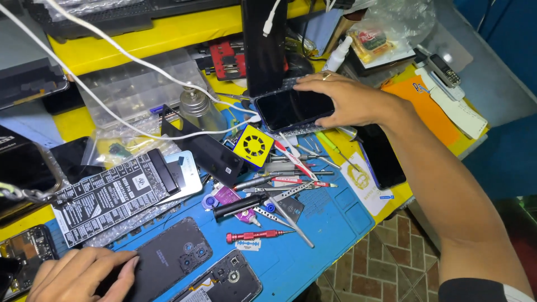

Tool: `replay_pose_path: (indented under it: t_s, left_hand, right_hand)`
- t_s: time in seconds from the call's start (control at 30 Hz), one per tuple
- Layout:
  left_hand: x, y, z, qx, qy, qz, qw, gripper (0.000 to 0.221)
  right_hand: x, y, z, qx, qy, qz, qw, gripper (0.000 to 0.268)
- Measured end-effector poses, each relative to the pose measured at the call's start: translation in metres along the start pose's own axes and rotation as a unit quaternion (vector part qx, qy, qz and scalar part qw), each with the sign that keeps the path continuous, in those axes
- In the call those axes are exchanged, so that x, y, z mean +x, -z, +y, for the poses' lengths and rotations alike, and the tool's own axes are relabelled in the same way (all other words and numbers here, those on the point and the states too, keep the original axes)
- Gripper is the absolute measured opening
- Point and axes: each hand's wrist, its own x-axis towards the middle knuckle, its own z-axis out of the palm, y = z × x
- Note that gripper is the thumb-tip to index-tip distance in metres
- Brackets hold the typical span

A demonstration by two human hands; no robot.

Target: The person is disassembling a smartphone by removing several small screws from its internal frame using a precision screwdriver.

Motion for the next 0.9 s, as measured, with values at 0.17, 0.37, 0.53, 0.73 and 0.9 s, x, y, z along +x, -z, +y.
replay_pose_path:
  t_s: [0.17,0.37,0.53,0.73,0.9]
  left_hand:
    - [0.003,-0.012,-0.013,0.068,0.052,-0.128,0.988,0.019]
    - [0.001,-0.021,-0.017,0.052,0.043,-0.093,0.993,0.018]
    - [0.003,-0.03,-0.03,0.089,0.055,-0.127,0.986,0.022]
    - [0.001,-0.035,-0.04,0.086,0.044,-0.121,0.988,0.022]
    - [0.0,-0.026,-0.028,0.06,0.044,-0.085,0.994,0.019]
  right_hand:
    - [0.005,0.002,-0.003,0.013,-0.009,-0.005,1.0,0.09]
    - [0.006,0.002,0.0,0.019,-0.009,0.001,1.0,0.091]
    - [0.005,0.004,-0.005,0.049,0.009,0.016,0.999,0.09]
    - [0.002,0.009,-0.015,0.099,-0.02,-0.002,0.995,0.099]
    - [0.003,0.009,-0.012,0.116,-0.025,0.011,0.993,0.103]
